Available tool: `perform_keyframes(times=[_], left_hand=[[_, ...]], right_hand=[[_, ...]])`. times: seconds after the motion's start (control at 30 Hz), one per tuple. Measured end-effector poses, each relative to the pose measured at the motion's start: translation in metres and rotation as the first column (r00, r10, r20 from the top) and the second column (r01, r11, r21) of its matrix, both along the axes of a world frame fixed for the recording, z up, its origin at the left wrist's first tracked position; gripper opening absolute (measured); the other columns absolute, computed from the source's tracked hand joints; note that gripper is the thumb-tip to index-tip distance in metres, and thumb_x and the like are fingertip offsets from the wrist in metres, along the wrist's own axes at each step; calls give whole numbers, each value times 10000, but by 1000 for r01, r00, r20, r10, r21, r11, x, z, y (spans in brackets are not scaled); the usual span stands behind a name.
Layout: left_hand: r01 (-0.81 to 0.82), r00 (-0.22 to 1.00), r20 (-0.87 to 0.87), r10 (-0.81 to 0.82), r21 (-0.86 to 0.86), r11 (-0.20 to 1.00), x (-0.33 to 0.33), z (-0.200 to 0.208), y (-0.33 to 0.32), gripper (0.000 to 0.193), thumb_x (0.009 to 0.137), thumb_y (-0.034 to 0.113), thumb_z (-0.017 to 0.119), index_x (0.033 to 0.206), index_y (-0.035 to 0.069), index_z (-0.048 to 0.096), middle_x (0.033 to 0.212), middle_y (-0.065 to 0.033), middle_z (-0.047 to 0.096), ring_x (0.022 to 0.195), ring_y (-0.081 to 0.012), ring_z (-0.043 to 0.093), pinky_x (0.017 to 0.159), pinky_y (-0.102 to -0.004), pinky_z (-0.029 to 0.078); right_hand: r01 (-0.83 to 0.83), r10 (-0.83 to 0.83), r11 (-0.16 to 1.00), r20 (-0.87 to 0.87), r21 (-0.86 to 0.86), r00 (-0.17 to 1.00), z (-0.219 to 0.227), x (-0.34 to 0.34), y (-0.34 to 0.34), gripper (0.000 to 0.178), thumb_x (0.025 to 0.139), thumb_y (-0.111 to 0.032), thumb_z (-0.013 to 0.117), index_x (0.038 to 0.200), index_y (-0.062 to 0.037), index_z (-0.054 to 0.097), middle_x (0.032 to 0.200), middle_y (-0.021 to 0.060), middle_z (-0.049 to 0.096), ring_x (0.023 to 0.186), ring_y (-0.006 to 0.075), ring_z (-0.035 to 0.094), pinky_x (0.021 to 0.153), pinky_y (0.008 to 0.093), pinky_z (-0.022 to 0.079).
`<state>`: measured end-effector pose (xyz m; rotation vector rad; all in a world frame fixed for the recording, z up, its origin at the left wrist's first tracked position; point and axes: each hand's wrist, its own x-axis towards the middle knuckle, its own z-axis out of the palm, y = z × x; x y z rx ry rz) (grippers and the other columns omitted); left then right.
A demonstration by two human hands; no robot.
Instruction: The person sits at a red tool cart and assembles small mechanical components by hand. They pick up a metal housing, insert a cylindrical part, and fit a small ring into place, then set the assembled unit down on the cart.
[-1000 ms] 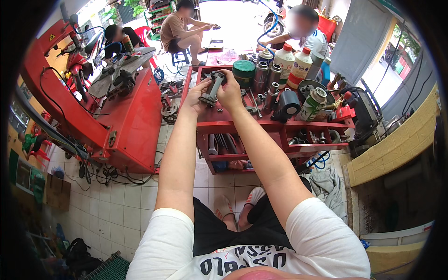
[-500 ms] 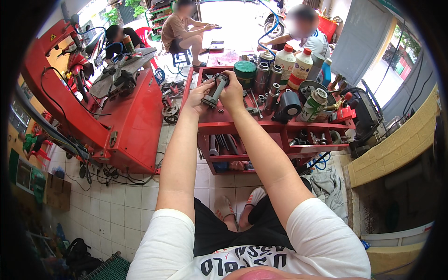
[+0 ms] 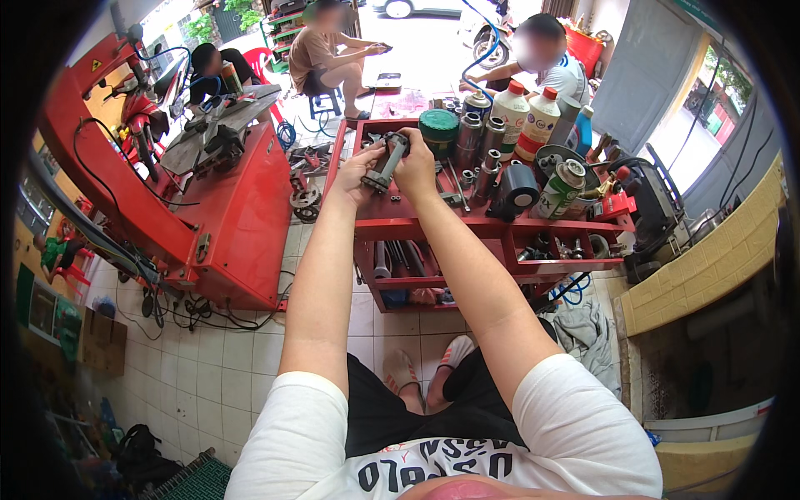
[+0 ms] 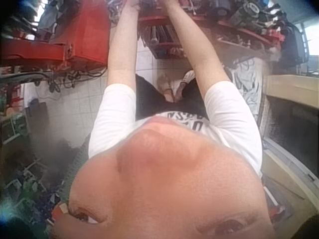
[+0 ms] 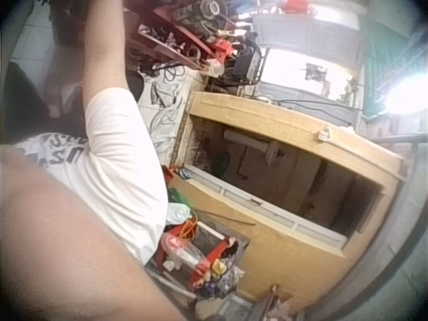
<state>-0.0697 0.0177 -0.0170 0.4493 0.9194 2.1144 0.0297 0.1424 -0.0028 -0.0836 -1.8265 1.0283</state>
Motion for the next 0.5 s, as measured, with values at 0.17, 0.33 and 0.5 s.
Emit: perform_keyframes(times=[0.17,0.33,0.5], left_hand=[[10,1000,-15,-10,6,1000,0,2,1,294,1072,117,587,1357,63,635,1161,-121,769,904,-204,787,713,-341,664],[26,1000,-11,-26,46,999,3,5,-2,299,1067,106,591,1359,56,629,1169,-121,766,917,-198,786,716,-328,663],[27,999,-33,-26,35,999,5,7,-5,274,1055,85,611,1323,55,659,1136,-97,771,943,-184,772,762,-307,635]], right_hand=[[26,-25,1000,18,-14,1000,-3,-4,3,276,874,-63,715,1129,-47,612,973,233,699,942,462,680,812,524,531],[-20,20,1000,-10,-15,1000,-1,-1,1,284,865,-87,725,1123,-34,620,981,240,707,951,453,694,823,504,548],[-75,74,997,-38,-33,997,2,2,1,294,866,-113,738,1124,-29,623,983,241,712,954,448,701,830,488,554]])
